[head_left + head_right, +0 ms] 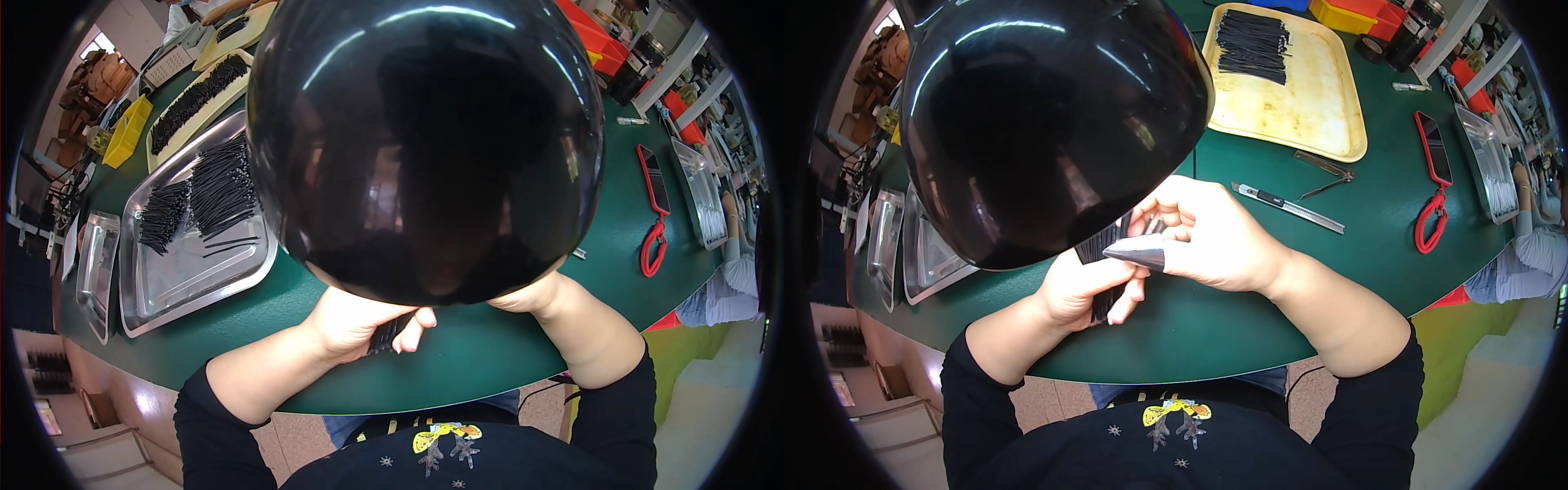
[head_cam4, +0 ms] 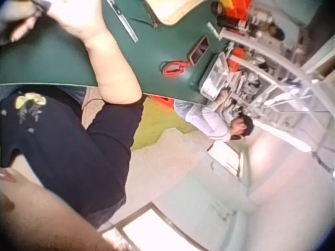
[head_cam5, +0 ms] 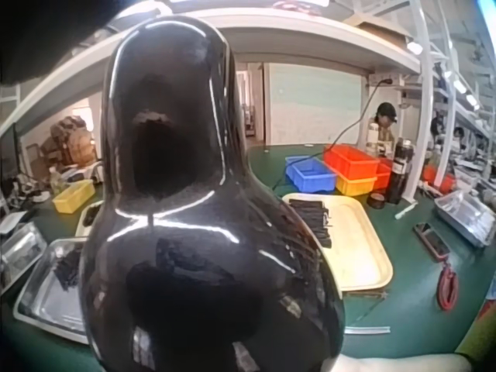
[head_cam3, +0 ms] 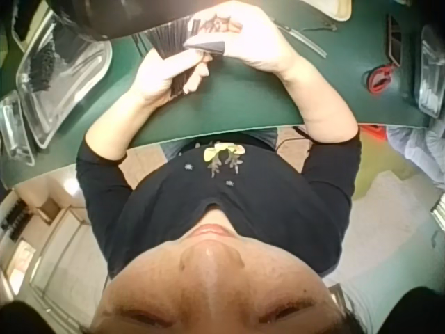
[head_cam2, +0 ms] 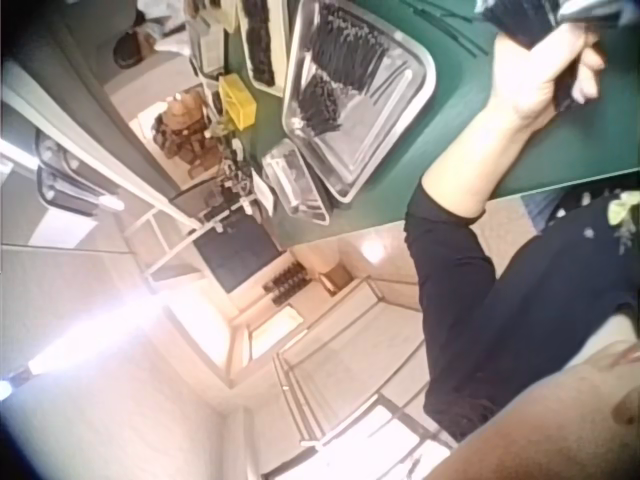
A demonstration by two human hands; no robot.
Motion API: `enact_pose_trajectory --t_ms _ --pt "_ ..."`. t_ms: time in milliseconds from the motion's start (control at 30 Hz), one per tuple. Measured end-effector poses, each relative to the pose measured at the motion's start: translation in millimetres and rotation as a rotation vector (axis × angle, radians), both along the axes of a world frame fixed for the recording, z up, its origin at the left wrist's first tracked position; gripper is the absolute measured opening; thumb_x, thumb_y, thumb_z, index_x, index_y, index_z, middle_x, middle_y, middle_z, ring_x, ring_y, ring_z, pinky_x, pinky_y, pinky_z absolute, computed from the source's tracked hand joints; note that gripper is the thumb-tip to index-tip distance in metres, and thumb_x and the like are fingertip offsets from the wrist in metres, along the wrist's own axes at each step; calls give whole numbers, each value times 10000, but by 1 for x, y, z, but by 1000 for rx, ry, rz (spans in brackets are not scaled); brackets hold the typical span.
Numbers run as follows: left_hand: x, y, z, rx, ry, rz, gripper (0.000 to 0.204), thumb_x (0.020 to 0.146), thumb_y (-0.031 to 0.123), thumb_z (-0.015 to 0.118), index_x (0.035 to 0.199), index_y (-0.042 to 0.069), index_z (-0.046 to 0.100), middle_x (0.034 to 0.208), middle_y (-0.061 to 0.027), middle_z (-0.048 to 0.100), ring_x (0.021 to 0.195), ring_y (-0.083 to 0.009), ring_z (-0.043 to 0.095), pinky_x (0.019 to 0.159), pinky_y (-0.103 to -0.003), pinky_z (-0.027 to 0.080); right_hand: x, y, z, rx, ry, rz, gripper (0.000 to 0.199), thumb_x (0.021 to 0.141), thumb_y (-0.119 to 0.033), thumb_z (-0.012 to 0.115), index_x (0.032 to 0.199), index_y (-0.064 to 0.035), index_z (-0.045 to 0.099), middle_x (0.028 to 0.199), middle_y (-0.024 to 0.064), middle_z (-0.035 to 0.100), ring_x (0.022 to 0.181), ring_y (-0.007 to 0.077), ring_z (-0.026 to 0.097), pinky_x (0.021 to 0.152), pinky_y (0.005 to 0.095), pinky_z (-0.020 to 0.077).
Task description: The person is sorting and grouping small electronic components, specifically black connector pins, on a workbench using their hands and occasionally tweezers.
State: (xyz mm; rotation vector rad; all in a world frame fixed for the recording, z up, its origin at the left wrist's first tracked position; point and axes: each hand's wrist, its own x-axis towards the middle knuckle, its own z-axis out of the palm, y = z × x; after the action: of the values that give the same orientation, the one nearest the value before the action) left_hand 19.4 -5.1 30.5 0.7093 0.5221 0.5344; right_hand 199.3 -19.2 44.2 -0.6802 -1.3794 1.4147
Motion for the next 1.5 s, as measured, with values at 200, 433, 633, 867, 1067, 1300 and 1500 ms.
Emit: enact_pose_trajectory --t_ms 200,433,633,867,1067,1300,1500 --pt "5 -3 -2 41 207 170 118 805 75 524 876 -18 514 611 -73 534 409 -90 453 381 -177 357 1 -3 0 120 -157 -107 142 752 1 565 882 42 527 824 92 573 717 109 571 638 214 461" --pt "-1 0 -5 33 40 92 115 786 -42 496 899 -56 512 596 -108 540 482 -114 502 428 -174 398 6 -4 0 260 -200 -273 106 812 -14 420 884 40 477 843 117 559 720 141 571 656 246 468" --pt "2 -2 -3 2 69 112 101 782 62 550 819 -28 522 594 -64 519 407 -103 459 376 -199 361 5 -3 -1 146 134 -165 158 814 -73 448 919 41 479 864 123 570 757 157 570 696 249 458" --pt "-4 1 -9 -221 -185 -75 330 761 105 597 1019 -27 440 706 -93 552 411 -136 485 364 -214 379 -1 -2 -4 70 259 70 211 757 -20 577 953 27 517 873 112 577 779 146 569 732 272 455" --pt "-6 2 -8 -35 -24 58 119 791 70 526 873 -11 496 735 -116 590 466 -160 541 424 -228 440 4 7 -18 62 133 34 210 818 -103 508 967 42 485 876 142 566 769 162 577 691 265 472" --pt "0 1 -8 10 -28 47 152 839 96 463 942 -14 475 736 -116 592 524 -170 568 513 -247 485 6 0 -15 -203 366 43 241 873 -162 393 959 53 461 817 140 553 668 156 553 620 255 469" --pt "2 1 -5 92 -47 -31 190 869 123 426 979 -22 476 856 -167 583 752 -246 611 699 -329 509 -2 2 -11 -195 32 9 184 872 -140 429 898 36 478 808 112 542 687 149 535 647 266 456"
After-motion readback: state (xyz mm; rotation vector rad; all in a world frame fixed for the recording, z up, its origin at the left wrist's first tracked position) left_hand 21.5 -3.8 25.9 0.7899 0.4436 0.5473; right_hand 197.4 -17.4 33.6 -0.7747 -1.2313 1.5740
